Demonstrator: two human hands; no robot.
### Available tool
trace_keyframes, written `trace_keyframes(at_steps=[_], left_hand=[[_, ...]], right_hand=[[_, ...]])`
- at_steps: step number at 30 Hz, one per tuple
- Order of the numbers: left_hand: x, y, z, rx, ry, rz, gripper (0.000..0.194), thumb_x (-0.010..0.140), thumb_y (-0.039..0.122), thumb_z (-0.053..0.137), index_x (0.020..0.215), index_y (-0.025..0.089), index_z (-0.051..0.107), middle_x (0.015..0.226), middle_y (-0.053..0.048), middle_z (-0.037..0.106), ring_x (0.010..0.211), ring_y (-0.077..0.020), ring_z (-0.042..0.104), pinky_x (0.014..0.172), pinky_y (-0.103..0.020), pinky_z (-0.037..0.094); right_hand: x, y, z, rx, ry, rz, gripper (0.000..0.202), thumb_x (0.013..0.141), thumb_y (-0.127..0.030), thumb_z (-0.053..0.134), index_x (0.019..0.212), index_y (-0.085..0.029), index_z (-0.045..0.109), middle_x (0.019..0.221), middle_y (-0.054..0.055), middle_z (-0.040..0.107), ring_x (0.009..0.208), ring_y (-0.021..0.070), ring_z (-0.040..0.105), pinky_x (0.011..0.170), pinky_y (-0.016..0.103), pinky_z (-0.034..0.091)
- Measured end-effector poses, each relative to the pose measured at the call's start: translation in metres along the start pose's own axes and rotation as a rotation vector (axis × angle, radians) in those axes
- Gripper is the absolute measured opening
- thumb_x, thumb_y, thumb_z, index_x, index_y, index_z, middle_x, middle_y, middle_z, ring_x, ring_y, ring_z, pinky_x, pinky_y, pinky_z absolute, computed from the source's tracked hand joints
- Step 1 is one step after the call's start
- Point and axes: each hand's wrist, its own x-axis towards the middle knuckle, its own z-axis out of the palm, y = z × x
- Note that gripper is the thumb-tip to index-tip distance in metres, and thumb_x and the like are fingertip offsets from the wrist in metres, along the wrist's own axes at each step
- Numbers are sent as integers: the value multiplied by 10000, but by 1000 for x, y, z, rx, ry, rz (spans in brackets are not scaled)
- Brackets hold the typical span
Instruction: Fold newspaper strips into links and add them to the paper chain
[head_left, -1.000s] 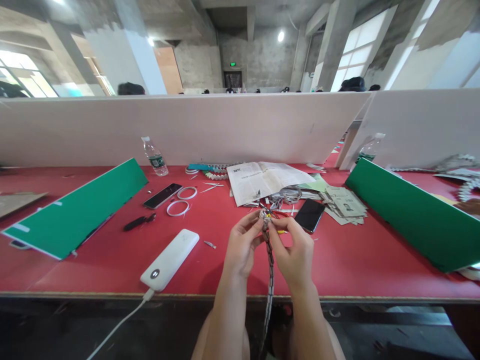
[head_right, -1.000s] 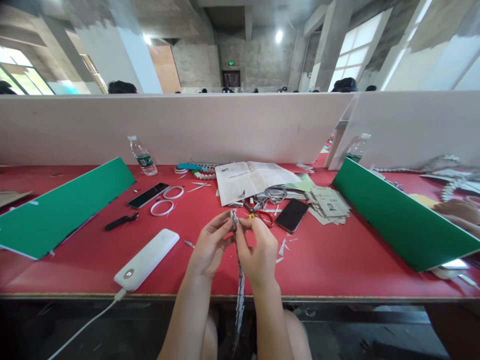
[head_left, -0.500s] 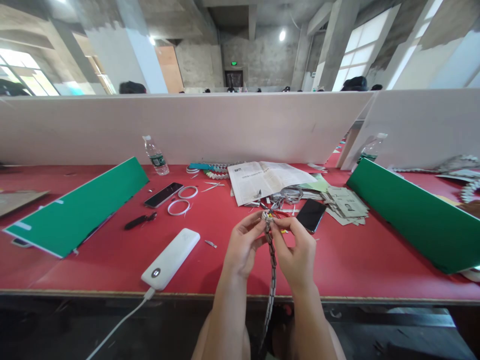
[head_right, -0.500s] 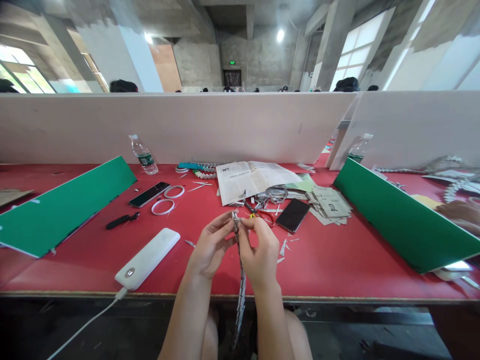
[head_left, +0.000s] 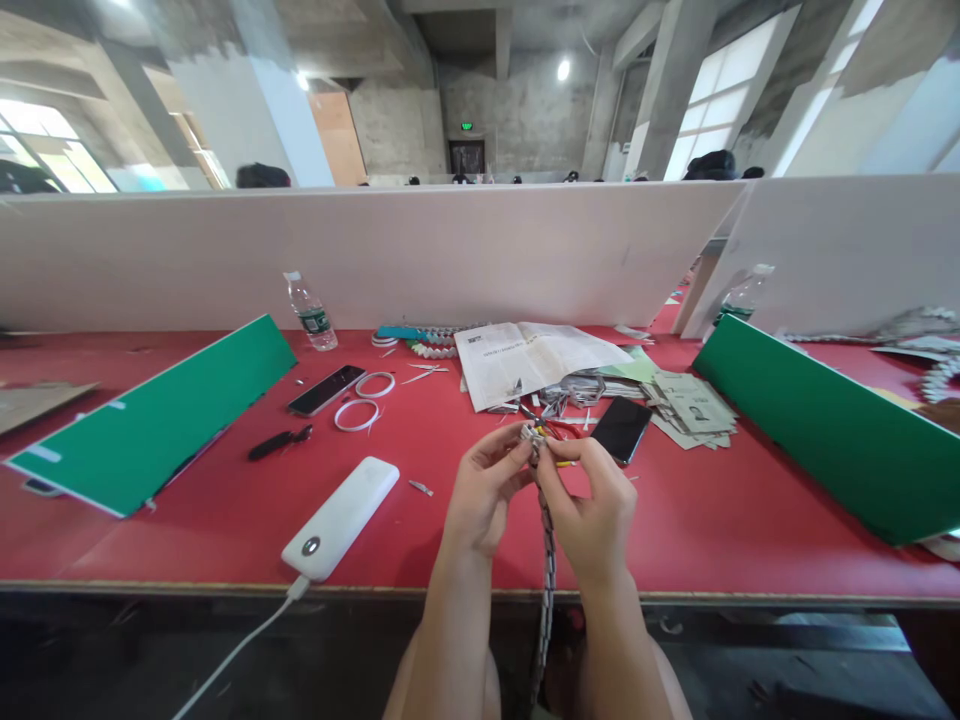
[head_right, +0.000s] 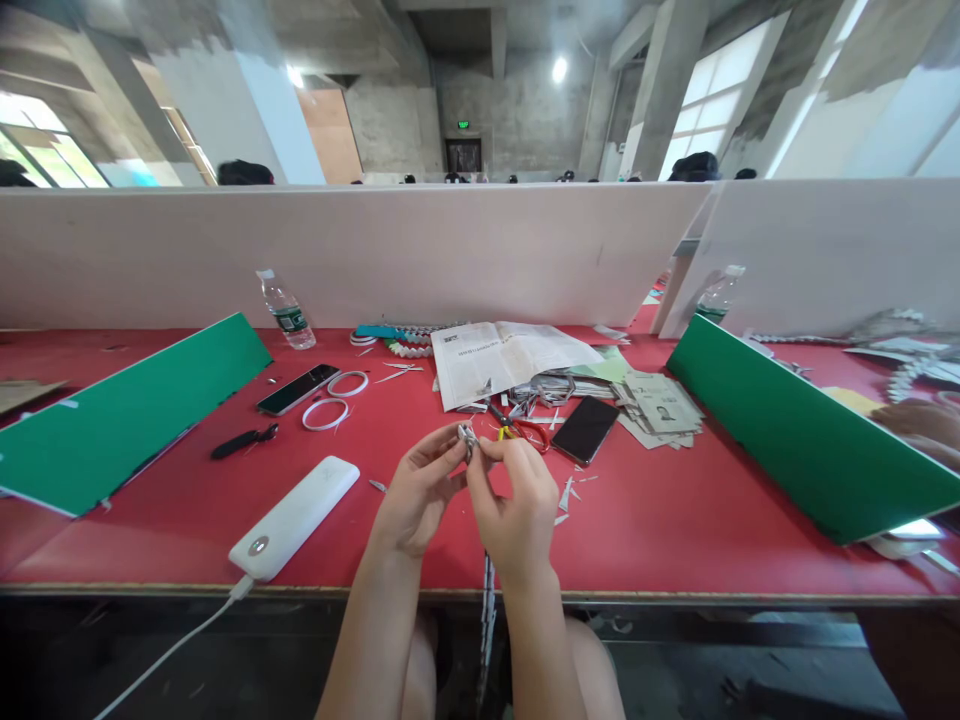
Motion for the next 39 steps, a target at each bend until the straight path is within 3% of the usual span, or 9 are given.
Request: trace_keyframes(at_steps=[6, 16, 23, 28, 33, 39], left_hand=[[0, 1, -2, 13, 6, -11, 230, 640, 154, 745, 868, 175, 725, 830, -36, 696, 773, -139, 617, 665, -262, 512], [0, 2, -1, 33, 34, -37, 254, 634, 170, 748, 887, 165, 724, 818, -42, 698, 761, -138, 616, 694, -275, 498], [-1, 2, -3, 56, 39, -45, 245, 639, 232, 752, 876, 180, 714, 826, -45, 690, 782, -162, 632, 713, -298, 501], [0, -2, 2, 151, 39, 25, 238, 684, 253, 718, 908, 176, 698, 905, -58, 691, 791, -157, 628, 690, -277, 511], [1, -9, 4, 404, 105, 187, 287, 753, 323, 646, 995, 172, 680, 841, -50, 696, 750, -156, 622, 671, -256, 504], [-2, -10, 7, 562, 139, 307, 293, 797, 353, 582, 1012, 174, 669, 970, -77, 689, 909, -219, 624, 776, -279, 485]], right_hand=[[-1, 1, -3, 99, -68, 87, 37, 813, -160, 570, 794, -185, 589, 721, 19, 623, 696, 157, 598, 644, 268, 473], [2, 2, -8, 93, -181, 70, 60, 826, -168, 550, 783, -190, 585, 723, 23, 614, 716, 164, 597, 669, 284, 472], [2, 0, -4, 172, -183, 156, 79, 851, -188, 524, 893, -204, 590, 827, 37, 635, 771, 170, 599, 660, 281, 488], [1, 4, -2, 249, -168, 179, 119, 860, -179, 501, 935, -206, 589, 909, 46, 639, 860, 176, 600, 746, 302, 487], [-2, 8, 0, 257, -157, 208, 113, 849, -185, 520, 933, -208, 591, 881, 37, 651, 830, 171, 623, 733, 295, 509], [-3, 8, 5, 416, -124, 340, 90, 844, -234, 541, 920, -202, 574, 871, 48, 652, 831, 180, 638, 726, 310, 531]])
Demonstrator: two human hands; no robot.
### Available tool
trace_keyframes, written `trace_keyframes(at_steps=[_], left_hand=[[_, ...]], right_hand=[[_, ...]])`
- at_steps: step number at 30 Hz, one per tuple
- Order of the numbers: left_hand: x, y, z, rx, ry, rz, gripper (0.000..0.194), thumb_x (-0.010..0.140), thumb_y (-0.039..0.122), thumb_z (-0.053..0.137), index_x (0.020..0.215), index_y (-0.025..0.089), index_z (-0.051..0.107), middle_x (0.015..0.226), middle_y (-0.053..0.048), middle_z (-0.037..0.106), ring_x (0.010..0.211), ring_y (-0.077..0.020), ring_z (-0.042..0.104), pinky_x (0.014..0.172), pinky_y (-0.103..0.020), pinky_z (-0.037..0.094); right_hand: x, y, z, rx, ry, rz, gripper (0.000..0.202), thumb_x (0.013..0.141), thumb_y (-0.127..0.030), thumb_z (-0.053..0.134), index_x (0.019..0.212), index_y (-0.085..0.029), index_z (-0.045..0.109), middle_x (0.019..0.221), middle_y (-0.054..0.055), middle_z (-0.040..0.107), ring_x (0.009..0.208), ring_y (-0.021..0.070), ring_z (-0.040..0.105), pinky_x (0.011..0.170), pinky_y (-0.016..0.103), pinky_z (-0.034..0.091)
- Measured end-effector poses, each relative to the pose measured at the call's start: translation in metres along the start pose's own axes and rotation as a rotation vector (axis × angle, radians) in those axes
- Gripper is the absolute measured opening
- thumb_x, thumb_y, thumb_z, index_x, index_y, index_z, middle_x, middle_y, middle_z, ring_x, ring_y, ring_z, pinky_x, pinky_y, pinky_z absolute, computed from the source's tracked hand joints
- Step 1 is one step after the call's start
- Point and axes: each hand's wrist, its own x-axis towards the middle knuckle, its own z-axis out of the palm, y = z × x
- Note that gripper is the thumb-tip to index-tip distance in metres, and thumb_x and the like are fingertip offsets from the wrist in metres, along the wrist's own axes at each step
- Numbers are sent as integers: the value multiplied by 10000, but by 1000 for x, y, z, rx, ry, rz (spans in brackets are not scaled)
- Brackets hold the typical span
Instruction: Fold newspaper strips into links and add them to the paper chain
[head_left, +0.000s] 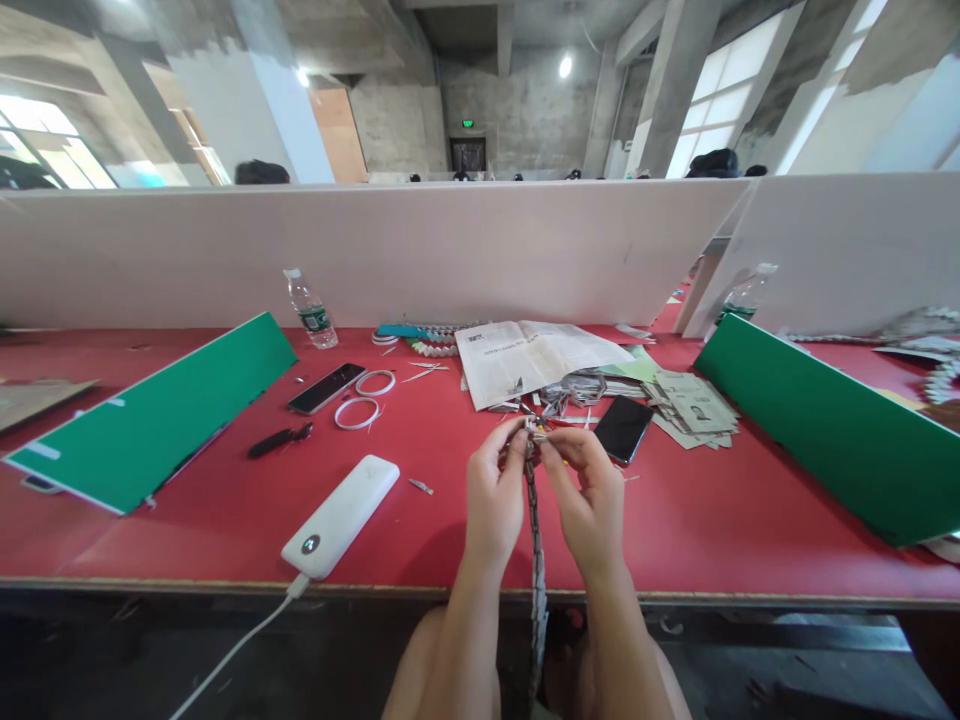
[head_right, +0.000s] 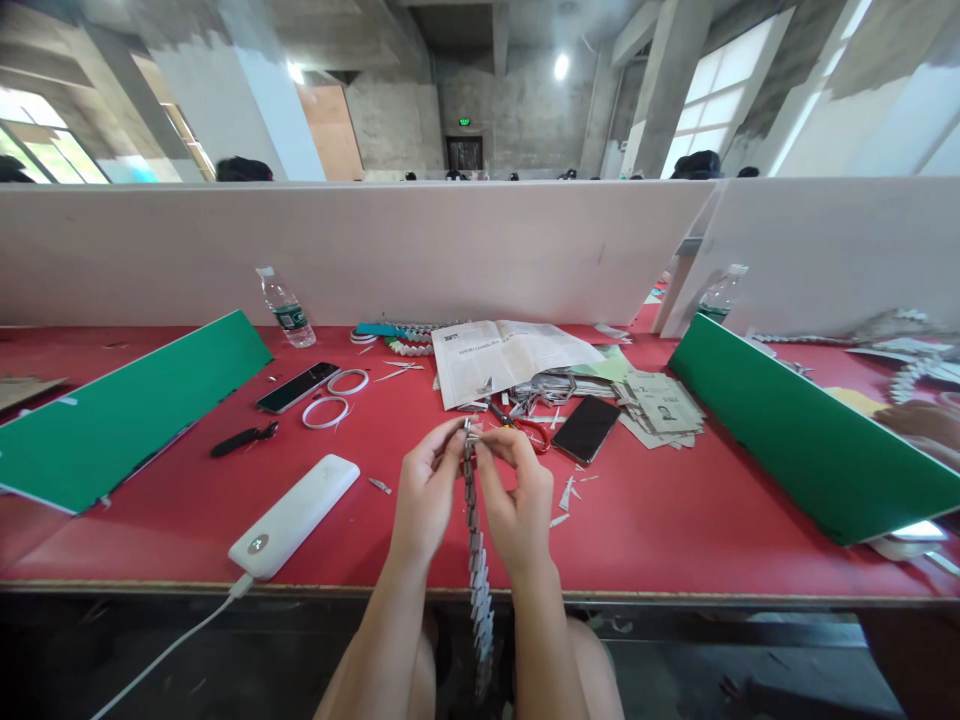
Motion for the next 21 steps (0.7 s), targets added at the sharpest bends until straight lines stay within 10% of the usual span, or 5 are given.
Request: trace_keyframes(at_steps=[21], left_hand=[[-1, 6, -7, 101, -44, 93, 247, 825, 341, 544, 986, 214, 681, 881, -52, 701, 773, -194, 621, 690, -238, 430]], right_hand=[[0, 4, 5, 125, 13, 79, 94, 863, -262, 520, 931, -198, 535, 866, 42, 622, 803, 164, 626, 732, 321, 524]])
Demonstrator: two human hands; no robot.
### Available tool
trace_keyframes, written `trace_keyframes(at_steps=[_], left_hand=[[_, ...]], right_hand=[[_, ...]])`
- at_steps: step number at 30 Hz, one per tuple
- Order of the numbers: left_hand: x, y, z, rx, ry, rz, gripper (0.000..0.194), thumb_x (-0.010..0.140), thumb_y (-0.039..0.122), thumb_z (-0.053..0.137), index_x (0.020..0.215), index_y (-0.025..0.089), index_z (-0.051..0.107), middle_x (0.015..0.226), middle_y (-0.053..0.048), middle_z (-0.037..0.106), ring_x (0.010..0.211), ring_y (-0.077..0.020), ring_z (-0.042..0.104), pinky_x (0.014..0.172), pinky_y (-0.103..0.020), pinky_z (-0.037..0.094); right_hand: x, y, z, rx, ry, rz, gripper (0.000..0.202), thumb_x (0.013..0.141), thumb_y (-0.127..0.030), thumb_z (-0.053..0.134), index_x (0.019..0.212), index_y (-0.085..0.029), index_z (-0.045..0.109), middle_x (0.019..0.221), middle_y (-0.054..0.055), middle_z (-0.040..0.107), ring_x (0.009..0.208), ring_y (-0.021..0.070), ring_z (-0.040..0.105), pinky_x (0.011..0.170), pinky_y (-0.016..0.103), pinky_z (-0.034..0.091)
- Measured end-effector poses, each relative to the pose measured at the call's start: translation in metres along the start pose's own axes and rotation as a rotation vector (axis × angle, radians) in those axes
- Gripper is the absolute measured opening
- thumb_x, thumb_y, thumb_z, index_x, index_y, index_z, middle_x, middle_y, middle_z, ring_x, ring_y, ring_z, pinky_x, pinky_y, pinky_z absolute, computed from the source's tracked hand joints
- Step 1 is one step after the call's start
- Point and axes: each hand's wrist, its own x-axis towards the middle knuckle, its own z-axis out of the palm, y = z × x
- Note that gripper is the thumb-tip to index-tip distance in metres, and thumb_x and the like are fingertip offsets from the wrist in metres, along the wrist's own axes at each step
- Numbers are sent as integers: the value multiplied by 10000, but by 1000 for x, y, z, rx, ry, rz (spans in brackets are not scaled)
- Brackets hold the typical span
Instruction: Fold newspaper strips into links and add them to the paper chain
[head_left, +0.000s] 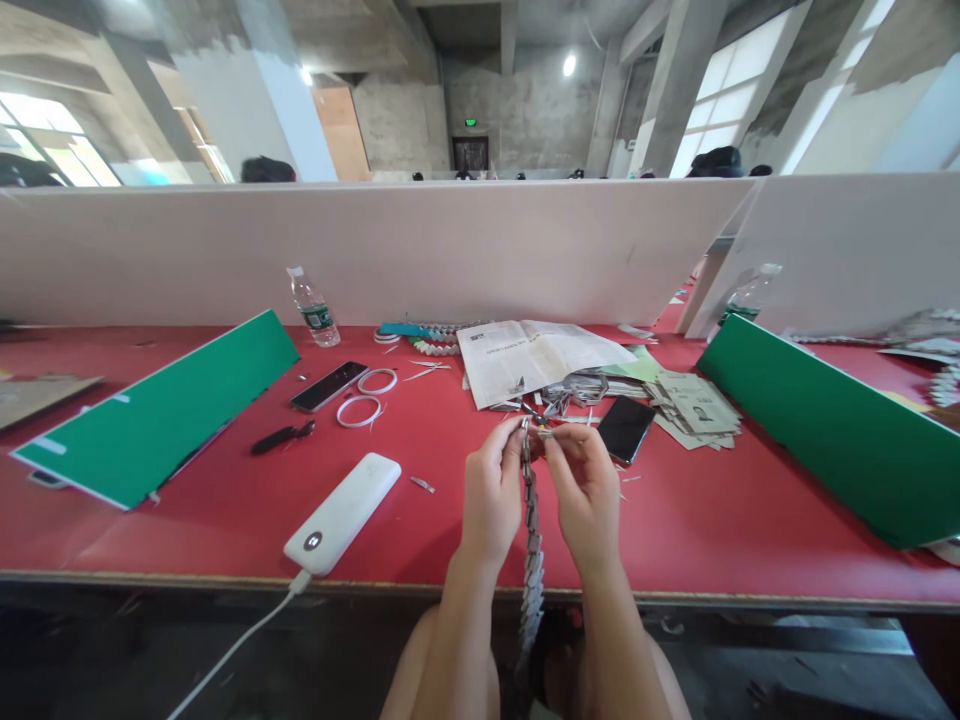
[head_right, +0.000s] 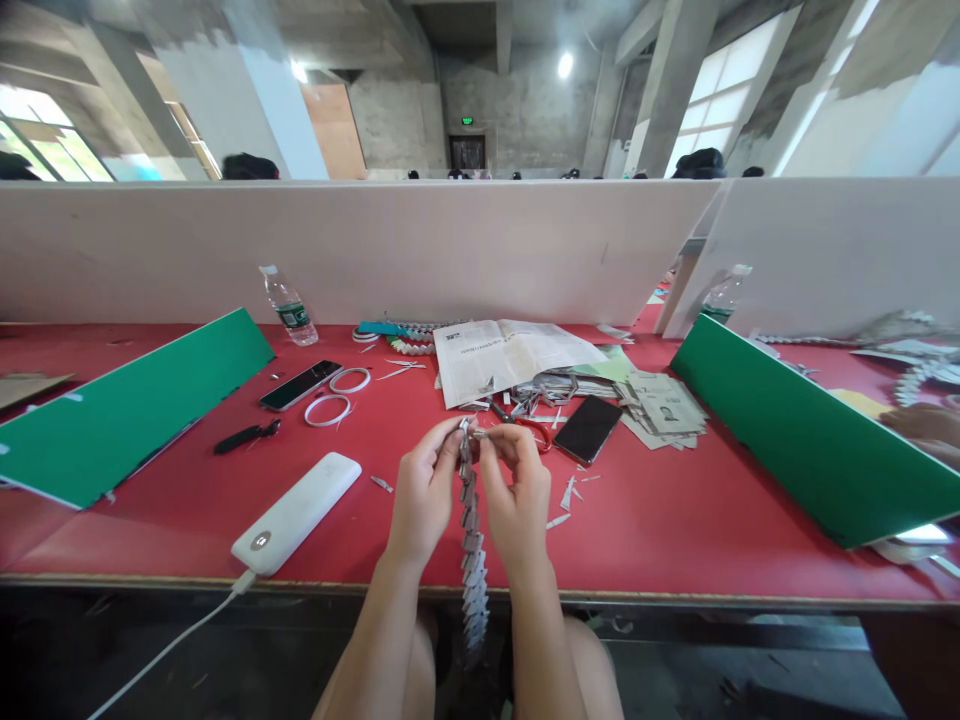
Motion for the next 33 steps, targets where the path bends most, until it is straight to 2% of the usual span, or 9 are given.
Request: trace_keyframes(at_steps=[7, 11, 14, 18, 22, 28, 33], left_hand=[[-1, 0, 3, -32, 5, -17, 278, 828, 346, 538, 1026, 214, 681, 895, -48, 710, 829, -214, 637, 725, -249, 451], [-1, 0, 4, 36, -7, 13, 301, 845, 339, 511, 1070, 209, 663, 923, -54, 704, 868, -214, 631, 740, -241, 446], [-1, -1, 2, 94, -20, 35, 282, 851, 337, 497, 1032, 206, 669, 889, -54, 699, 816, -203, 625, 704, -234, 437], [0, -5, -3, 154, -47, 12, 214, 821, 317, 539, 942, 189, 660, 743, -39, 663, 682, -176, 597, 629, -229, 421], [1, -6, -6, 132, -80, -23, 126, 805, 265, 539, 869, 176, 602, 711, -24, 626, 664, -153, 583, 616, -218, 426], [0, -4, -6, 166, 68, -78, 55, 805, 232, 502, 786, 188, 528, 568, 47, 517, 478, -84, 456, 456, -166, 344], [1, -4, -7, 167, 83, -60, 97, 819, 276, 502, 805, 183, 525, 618, 23, 582, 532, -95, 501, 487, -170, 386]], right_hand=[[0, -1, 0, -6, 14, -10, 75, 857, -255, 525, 906, -200, 537, 860, 43, 629, 812, 169, 632, 729, 321, 527], [1, -1, -1, -7, 23, -11, 70, 855, -247, 527, 904, -199, 540, 853, 36, 629, 803, 163, 632, 714, 306, 524], [1, -1, -2, -47, 19, -25, 64, 854, -242, 527, 900, -200, 544, 841, 29, 625, 807, 162, 630, 713, 296, 519], [1, 1, -6, -140, -43, -62, 63, 857, -235, 523, 909, -203, 541, 848, 34, 634, 838, 171, 636, 734, 299, 516], [-2, 2, -7, -205, -102, -125, 80, 857, -203, 518, 932, -210, 546, 874, 33, 640, 850, 167, 639, 740, 285, 511], [-8, 1, 4, -170, -83, -175, 123, 873, -185, 486, 974, -224, 544, 883, 24, 630, 832, 145, 627, 742, 268, 503], [-9, 1, 11, -116, -22, -134, 95, 883, -201, 473, 963, -217, 522, 883, 33, 624, 847, 152, 623, 741, 275, 499]])
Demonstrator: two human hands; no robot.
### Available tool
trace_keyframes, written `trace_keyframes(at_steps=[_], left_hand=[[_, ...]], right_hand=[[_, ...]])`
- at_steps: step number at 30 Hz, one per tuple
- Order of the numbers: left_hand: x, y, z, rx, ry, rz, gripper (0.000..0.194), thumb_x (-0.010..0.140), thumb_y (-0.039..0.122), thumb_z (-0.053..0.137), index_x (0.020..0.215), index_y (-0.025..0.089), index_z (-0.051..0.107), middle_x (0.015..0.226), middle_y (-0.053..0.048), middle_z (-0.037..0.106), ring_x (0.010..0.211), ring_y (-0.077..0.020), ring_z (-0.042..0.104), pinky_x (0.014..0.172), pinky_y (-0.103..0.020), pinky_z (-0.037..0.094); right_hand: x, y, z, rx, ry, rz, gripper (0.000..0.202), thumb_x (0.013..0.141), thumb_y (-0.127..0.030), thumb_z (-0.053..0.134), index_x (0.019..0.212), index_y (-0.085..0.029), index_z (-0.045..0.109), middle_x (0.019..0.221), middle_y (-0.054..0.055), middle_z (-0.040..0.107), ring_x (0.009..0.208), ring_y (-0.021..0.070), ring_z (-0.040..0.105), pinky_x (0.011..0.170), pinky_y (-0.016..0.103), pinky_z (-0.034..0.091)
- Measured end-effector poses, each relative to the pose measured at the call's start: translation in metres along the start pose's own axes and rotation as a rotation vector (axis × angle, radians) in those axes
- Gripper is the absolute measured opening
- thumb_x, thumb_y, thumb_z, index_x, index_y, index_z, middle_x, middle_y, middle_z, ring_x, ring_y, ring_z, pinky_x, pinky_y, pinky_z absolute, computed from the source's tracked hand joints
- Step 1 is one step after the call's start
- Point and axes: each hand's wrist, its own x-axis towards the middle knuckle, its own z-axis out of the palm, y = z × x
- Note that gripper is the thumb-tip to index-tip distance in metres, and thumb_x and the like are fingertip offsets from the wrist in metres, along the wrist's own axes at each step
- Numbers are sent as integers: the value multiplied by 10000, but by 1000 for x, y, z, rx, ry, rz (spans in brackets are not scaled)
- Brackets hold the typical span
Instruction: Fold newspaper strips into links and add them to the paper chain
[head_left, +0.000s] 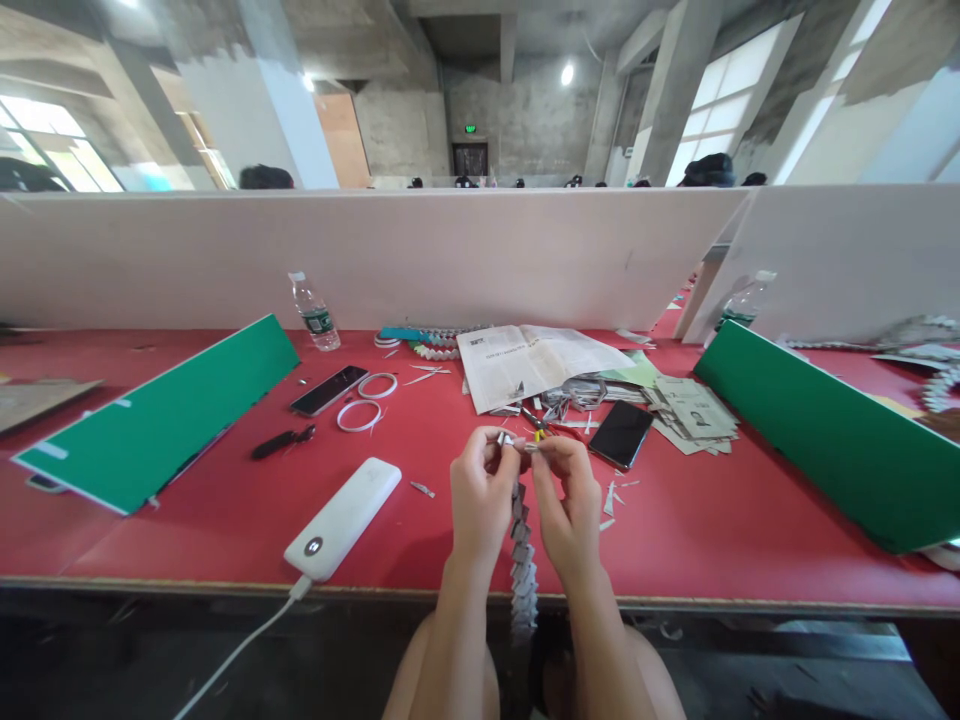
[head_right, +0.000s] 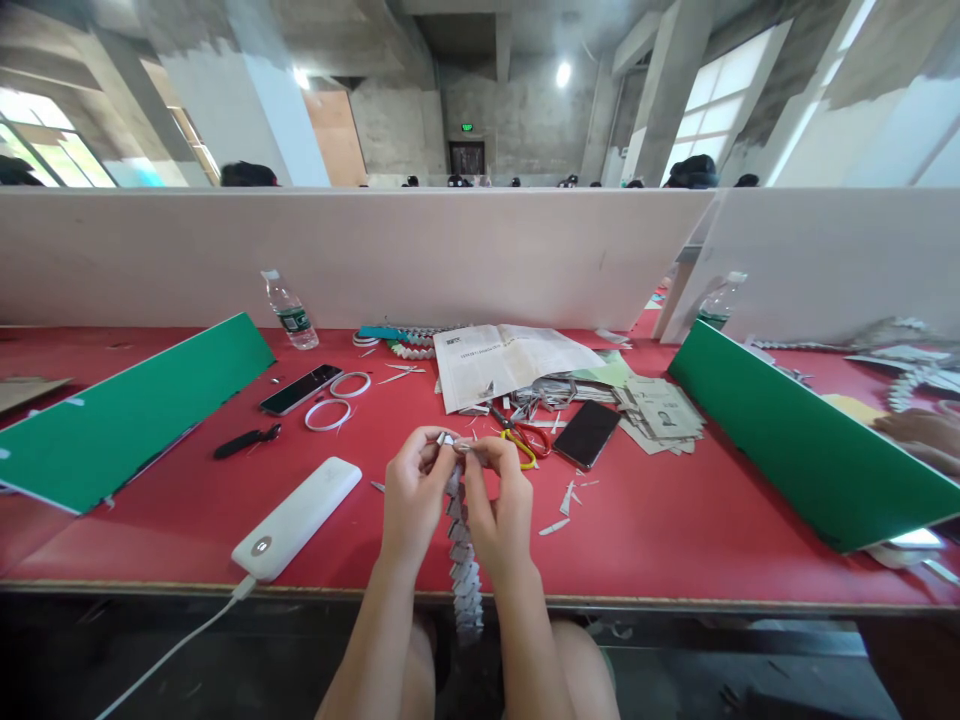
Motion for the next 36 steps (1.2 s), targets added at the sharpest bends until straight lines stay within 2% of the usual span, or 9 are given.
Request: trace_keyframes(at_steps=[5, 11, 15, 17, 19, 25, 33, 36], left_hand=[[1, 0, 4, -48, -3, 0, 126, 827, 281, 494, 849, 172, 554, 714, -10, 632, 620, -112, 577, 564, -181, 437], [1, -4, 14, -116, 23, -58, 187, 833, 295, 477, 842, 161, 607, 693, -8, 601, 626, -120, 559, 558, -189, 427], [3, -8, 15, -321, 25, -235, 183, 795, 258, 520, 874, 159, 652, 697, -4, 620, 640, -111, 566, 571, -182, 425], [5, -9, 12, -471, 22, -323, 208, 753, 239, 574, 921, 158, 666, 765, -17, 657, 688, -111, 591, 627, -185, 444], [6, -7, 10, -579, -30, -356, 244, 714, 227, 628, 942, 152, 675, 826, -37, 680, 748, -119, 612, 690, -198, 459], [6, -2, 8, -644, -57, -310, 367, 646, 193, 720, 1002, 131, 658, 957, -82, 700, 918, -179, 631, 858, -280, 462], [5, -5, 10, -541, -108, -216, 304, 685, 203, 702, 976, 138, 642, 1001, -86, 679, 903, -171, 632, 827, -276, 483], [4, -4, 9, -529, -133, -211, 308, 691, 219, 699, 984, 141, 643, 1021, -92, 674, 922, -186, 632, 843, -295, 483]], right_hand=[[0, 1, 0, -27, 36, 40, 88, 879, -231, 478, 950, -207, 524, 869, 38, 620, 827, 163, 627, 717, 283, 495], [-3, 6, 4, -140, 43, 52, 114, 885, -260, 464, 963, -201, 522, 887, 48, 637, 838, 170, 624, 717, 283, 479], [-4, 10, 7, -139, 34, 103, 126, 893, -270, 451, 973, -201, 520, 884, 46, 642, 792, 161, 626, 659, 262, 474], [-2, 9, 8, -108, 50, 114, 123, 891, -271, 457, 968, -199, 521, 888, 46, 643, 803, 162, 628, 651, 255, 475], [-1, 8, 8, -73, 93, 126, 120, 883, -271, 470, 953, -195, 531, 883, 46, 642, 817, 166, 627, 660, 258, 478], [5, 4, 5, -24, 131, 122, 121, 849, -266, 522, 915, -191, 590, 867, 41, 638, 817, 171, 617, 721, 290, 486], [7, 3, -1, -27, 151, 135, 121, 819, -268, 565, 876, -180, 627, 838, 50, 666, 791, 176, 633, 717, 303, 513], [7, 4, -3, -84, 159, 94, 134, 827, -259, 557, 894, -178, 640, 850, 58, 673, 791, 179, 640, 721, 312, 522]])
